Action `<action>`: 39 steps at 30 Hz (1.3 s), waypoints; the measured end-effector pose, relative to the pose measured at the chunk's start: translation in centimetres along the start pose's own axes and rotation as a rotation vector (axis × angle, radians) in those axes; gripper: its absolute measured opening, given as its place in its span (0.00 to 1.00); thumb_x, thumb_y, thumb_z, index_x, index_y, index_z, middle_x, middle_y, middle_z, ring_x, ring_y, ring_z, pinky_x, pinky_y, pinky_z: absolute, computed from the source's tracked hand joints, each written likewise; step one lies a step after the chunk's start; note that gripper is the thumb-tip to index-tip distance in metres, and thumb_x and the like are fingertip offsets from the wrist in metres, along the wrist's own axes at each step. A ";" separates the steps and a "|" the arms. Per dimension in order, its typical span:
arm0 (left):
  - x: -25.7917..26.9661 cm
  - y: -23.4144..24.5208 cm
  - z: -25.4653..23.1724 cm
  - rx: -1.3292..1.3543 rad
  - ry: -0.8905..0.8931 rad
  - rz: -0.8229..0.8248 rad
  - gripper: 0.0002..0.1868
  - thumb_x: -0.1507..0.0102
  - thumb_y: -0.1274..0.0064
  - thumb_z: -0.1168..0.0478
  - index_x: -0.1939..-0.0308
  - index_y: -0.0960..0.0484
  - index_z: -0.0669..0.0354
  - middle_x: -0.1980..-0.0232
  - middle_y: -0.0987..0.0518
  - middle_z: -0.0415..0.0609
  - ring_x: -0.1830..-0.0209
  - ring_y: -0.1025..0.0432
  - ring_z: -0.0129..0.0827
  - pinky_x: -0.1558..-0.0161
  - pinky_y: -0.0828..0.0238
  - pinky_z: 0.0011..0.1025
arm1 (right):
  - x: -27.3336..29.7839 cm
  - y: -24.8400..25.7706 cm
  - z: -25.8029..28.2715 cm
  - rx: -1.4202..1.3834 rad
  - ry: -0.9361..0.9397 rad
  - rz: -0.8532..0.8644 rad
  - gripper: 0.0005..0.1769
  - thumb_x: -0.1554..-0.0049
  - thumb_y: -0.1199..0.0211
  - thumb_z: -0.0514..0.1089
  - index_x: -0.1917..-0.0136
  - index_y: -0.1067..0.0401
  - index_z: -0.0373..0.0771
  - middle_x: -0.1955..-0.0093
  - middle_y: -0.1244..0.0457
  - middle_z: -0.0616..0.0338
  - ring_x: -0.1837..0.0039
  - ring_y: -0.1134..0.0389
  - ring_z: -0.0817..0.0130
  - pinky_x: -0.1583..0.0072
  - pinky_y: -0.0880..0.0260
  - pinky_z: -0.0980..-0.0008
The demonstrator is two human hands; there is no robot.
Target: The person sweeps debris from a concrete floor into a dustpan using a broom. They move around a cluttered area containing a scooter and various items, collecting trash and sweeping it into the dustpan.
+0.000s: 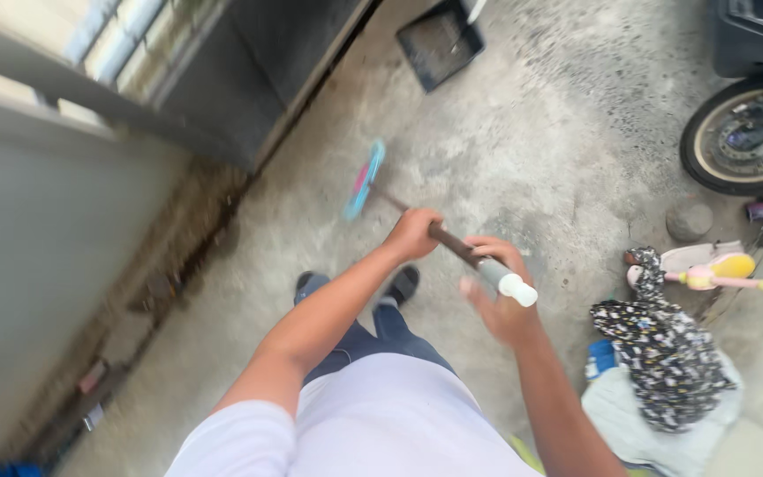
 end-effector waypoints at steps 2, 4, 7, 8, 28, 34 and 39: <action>0.4 3.7 -0.8 0.074 -0.003 -0.009 0.09 0.51 0.39 0.68 0.67 0.20 0.60 0.65 0.20 0.57 0.60 0.25 0.52 0.59 0.29 0.45 | 2.1 -1.2 -1.0 -0.301 -0.203 -0.177 0.26 0.43 0.33 0.39 0.34 0.38 0.39 0.31 0.40 0.55 0.30 0.39 0.62 0.31 0.38 0.61; 0.5 7.9 -0.1 0.224 0.076 -0.004 0.11 0.47 0.37 0.64 0.62 0.18 0.58 0.63 0.18 0.52 0.62 0.23 0.41 0.59 0.27 0.42 | 3.8 -4.2 -3.9 -0.517 -0.522 -0.273 0.27 0.43 0.36 0.44 0.32 0.38 0.39 0.30 0.40 0.53 0.28 0.40 0.60 0.32 0.39 0.57; 0.4 13.7 2.2 0.278 0.293 0.321 0.15 0.35 0.33 0.56 0.69 0.20 0.61 0.62 0.23 0.56 0.62 0.31 0.31 0.48 0.27 0.42 | 4.9 -11.3 -8.4 -0.796 -1.035 -0.257 0.30 0.42 0.44 0.58 0.33 0.35 0.39 0.33 0.37 0.49 0.30 0.36 0.57 0.35 0.35 0.51; 1.0 14.5 1.8 0.392 0.195 0.379 0.12 0.35 0.35 0.58 0.68 0.19 0.60 0.57 0.20 0.53 0.56 0.29 0.30 0.40 0.34 0.39 | 5.2 -14.7 -9.0 -0.934 -1.118 -0.236 0.32 0.41 0.48 0.62 0.31 0.36 0.41 0.33 0.36 0.49 0.30 0.36 0.55 0.34 0.34 0.50; 17.3 22.2 -5.2 0.582 -0.026 1.098 0.10 0.33 0.39 0.63 0.68 0.21 0.62 0.64 0.18 0.46 0.57 0.22 0.30 0.53 0.24 0.30 | 21.6 -42.0 -18.7 -1.804 -1.141 -1.440 0.17 0.41 0.45 0.59 0.55 0.36 0.43 0.60 0.40 0.61 0.56 0.38 0.67 0.55 0.38 0.65; 20.0 19.6 -3.2 0.591 -0.029 1.117 0.05 0.40 0.39 0.71 0.67 0.21 0.65 0.59 0.18 0.49 0.45 0.24 0.34 0.44 0.28 0.37 | 23.0 -46.0 -22.3 -1.875 -1.203 -1.502 0.15 0.41 0.42 0.55 0.63 0.37 0.45 0.67 0.42 0.64 0.64 0.40 0.71 0.62 0.39 0.70; 20.2 20.9 -2.5 0.320 -0.284 1.183 0.09 0.45 0.38 0.69 0.73 0.26 0.63 0.64 0.20 0.52 0.59 0.22 0.43 0.44 0.24 0.40 | 14.2 -46.5 -25.8 -1.797 -0.686 -1.372 0.18 0.42 0.40 0.46 0.71 0.41 0.51 0.76 0.47 0.68 0.73 0.45 0.73 0.68 0.42 0.72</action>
Point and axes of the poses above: each hand's wrist, its own x-axis away from the middle knuckle, its own y-axis out of the back of the hand, z = x × y, the point moved 4 cm from there along -x, towards the middle knuckle
